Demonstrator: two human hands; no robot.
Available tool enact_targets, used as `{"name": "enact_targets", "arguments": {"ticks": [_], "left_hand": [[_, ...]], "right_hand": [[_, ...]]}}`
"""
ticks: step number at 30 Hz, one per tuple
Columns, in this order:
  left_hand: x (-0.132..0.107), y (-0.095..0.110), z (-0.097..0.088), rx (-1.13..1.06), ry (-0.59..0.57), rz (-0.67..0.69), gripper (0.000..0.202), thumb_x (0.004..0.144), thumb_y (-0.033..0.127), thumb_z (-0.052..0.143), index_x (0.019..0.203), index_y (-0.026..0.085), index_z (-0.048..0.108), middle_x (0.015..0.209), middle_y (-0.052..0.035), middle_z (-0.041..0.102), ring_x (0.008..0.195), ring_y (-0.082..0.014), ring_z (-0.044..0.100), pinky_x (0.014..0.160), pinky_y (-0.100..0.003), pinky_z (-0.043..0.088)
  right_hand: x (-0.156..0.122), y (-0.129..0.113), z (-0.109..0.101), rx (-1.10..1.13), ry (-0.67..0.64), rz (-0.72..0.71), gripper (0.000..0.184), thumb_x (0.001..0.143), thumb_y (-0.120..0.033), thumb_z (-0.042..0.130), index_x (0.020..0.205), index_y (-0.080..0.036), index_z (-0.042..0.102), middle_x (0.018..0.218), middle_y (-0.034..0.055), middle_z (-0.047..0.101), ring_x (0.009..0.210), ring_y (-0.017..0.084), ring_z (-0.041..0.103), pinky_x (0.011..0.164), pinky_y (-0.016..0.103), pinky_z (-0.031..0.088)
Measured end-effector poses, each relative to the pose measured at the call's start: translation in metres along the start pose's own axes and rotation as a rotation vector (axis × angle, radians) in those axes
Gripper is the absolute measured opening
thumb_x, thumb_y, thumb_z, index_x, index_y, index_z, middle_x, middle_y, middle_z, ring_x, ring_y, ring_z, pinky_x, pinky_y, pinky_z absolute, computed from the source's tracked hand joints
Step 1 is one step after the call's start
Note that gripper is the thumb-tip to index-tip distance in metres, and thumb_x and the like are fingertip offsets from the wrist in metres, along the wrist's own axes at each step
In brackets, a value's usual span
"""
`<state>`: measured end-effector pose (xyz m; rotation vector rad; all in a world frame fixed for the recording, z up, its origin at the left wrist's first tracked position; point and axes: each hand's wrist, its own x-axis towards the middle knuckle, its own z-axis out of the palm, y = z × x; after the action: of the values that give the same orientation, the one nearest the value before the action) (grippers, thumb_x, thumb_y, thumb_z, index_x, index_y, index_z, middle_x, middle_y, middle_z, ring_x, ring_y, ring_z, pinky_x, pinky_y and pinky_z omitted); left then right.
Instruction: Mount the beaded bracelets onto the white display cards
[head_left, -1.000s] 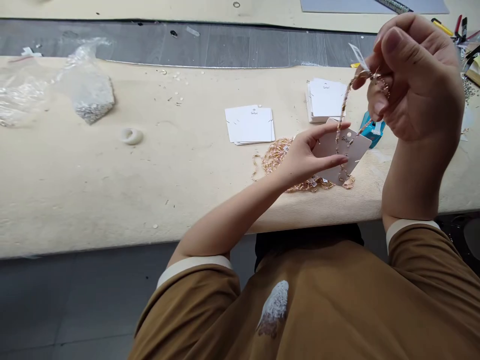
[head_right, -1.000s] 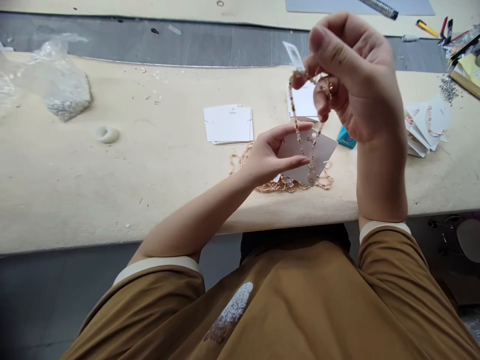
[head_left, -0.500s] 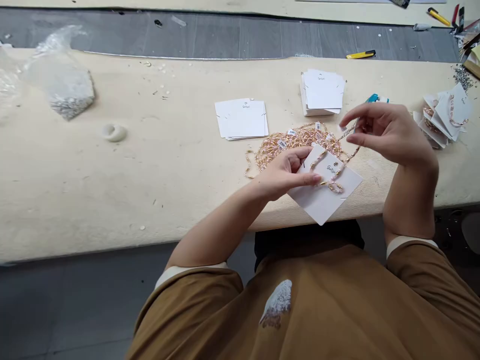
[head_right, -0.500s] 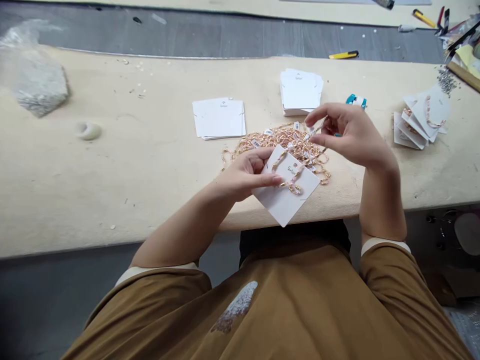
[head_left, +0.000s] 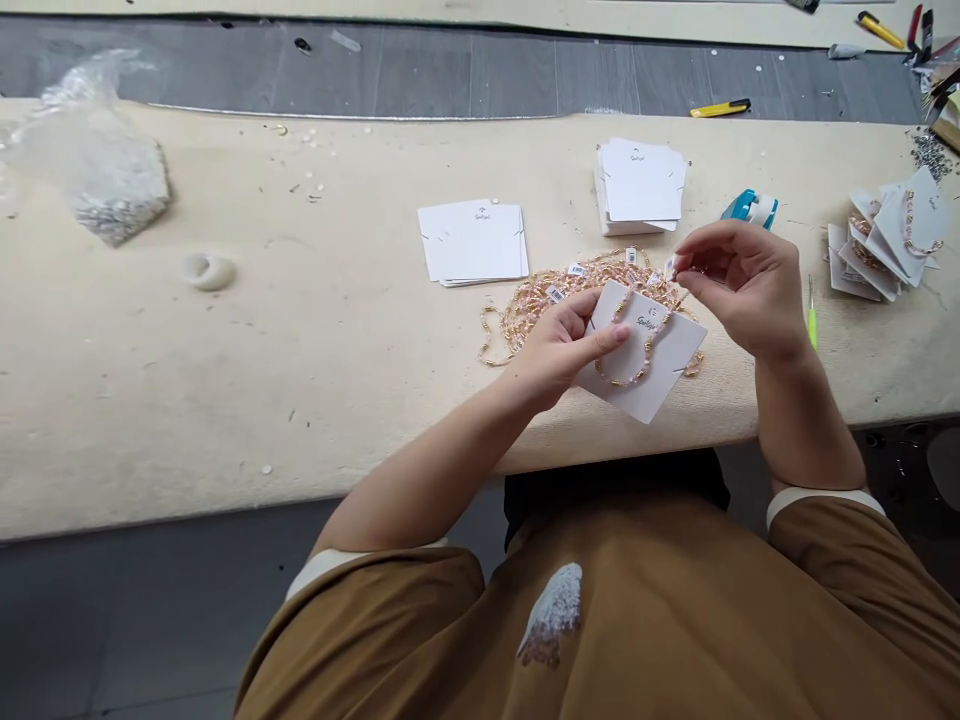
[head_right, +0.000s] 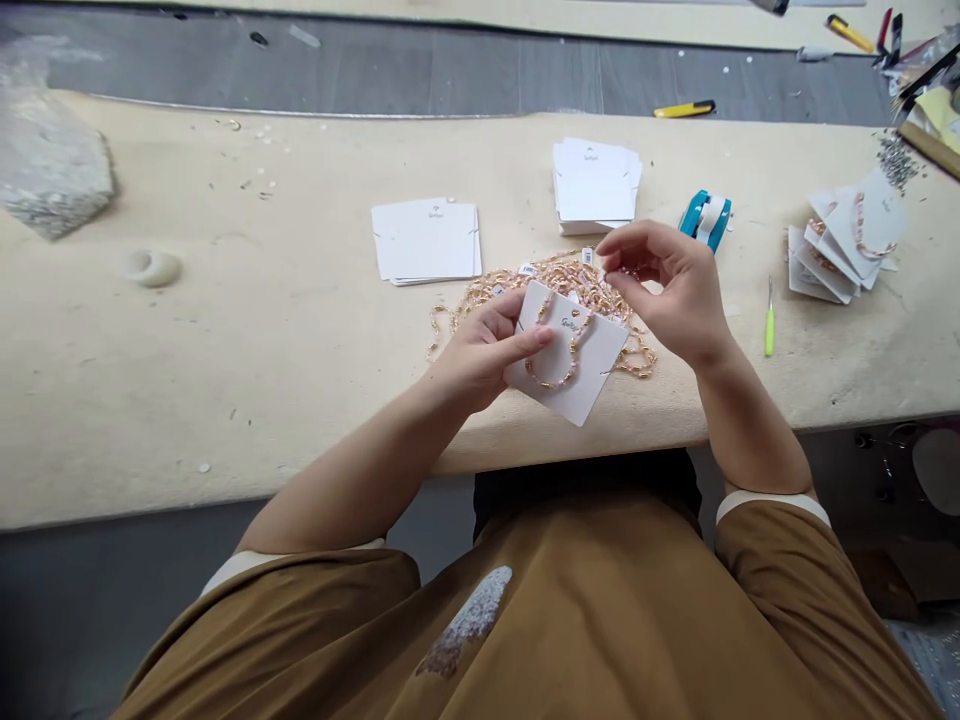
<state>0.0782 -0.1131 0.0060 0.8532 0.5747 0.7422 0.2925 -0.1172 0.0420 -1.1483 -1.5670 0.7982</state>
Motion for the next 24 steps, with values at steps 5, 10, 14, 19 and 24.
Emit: {"name": "enact_targets", "arguments": {"ticks": [5, 10, 14, 19, 24], "left_hand": [[0.001, -0.003, 0.001, 0.037, -0.058, -0.057, 0.051, 0.065, 0.033, 0.095, 0.104, 0.017, 0.067, 0.09, -0.0003, 0.074, 0.076, -0.0078, 0.068, 0.066, -0.014, 0.057], [-0.001, -0.005, 0.002, 0.028, -0.066, -0.136, 0.052, 0.069, 0.044, 0.092, 0.108, 0.017, 0.068, 0.094, -0.0025, 0.076, 0.077, -0.0085, 0.07, 0.066, -0.013, 0.057], [-0.001, -0.007, 0.003, -0.009, -0.077, -0.116, 0.046, 0.075, 0.042, 0.088, 0.11, 0.018, 0.069, 0.098, -0.0022, 0.076, 0.08, -0.0079, 0.071, 0.067, -0.012, 0.057], [0.0, -0.007, 0.004, 0.035, -0.079, -0.074, 0.052, 0.071, 0.038, 0.092, 0.108, 0.016, 0.064, 0.094, -0.0012, 0.072, 0.079, -0.0073, 0.068, 0.068, -0.013, 0.057], [0.0, -0.005, 0.002, 0.082, -0.03, -0.044, 0.059, 0.063, 0.037, 0.096, 0.1, 0.018, 0.053, 0.089, 0.0026, 0.067, 0.072, -0.0056, 0.065, 0.064, -0.013, 0.054]], "right_hand": [[0.003, 0.014, 0.005, 0.089, 0.051, 0.007, 0.023, 0.085, -0.027, 0.072, 0.106, -0.026, 0.062, 0.098, 0.0033, 0.065, 0.094, 0.016, 0.068, 0.091, 0.038, 0.064], [0.006, 0.026, 0.004, 0.132, 0.037, 0.002, 0.028, 0.088, -0.036, 0.072, 0.111, -0.029, 0.059, 0.111, 0.0037, 0.065, 0.098, 0.016, 0.069, 0.098, 0.04, 0.063], [0.008, 0.032, 0.004, 0.132, 0.067, -0.002, 0.029, 0.085, -0.039, 0.076, 0.108, -0.029, 0.06, 0.111, 0.0031, 0.066, 0.097, 0.016, 0.068, 0.099, 0.042, 0.062], [0.009, 0.031, 0.003, 0.091, 0.035, -0.008, 0.024, 0.083, -0.033, 0.076, 0.105, -0.028, 0.066, 0.108, 0.0037, 0.067, 0.096, 0.017, 0.066, 0.095, 0.039, 0.062], [0.007, 0.018, 0.001, -0.175, 0.0, -0.148, 0.013, 0.089, -0.02, 0.065, 0.094, -0.027, 0.075, 0.1, 0.0063, 0.067, 0.096, 0.02, 0.064, 0.089, 0.04, 0.057]]}}
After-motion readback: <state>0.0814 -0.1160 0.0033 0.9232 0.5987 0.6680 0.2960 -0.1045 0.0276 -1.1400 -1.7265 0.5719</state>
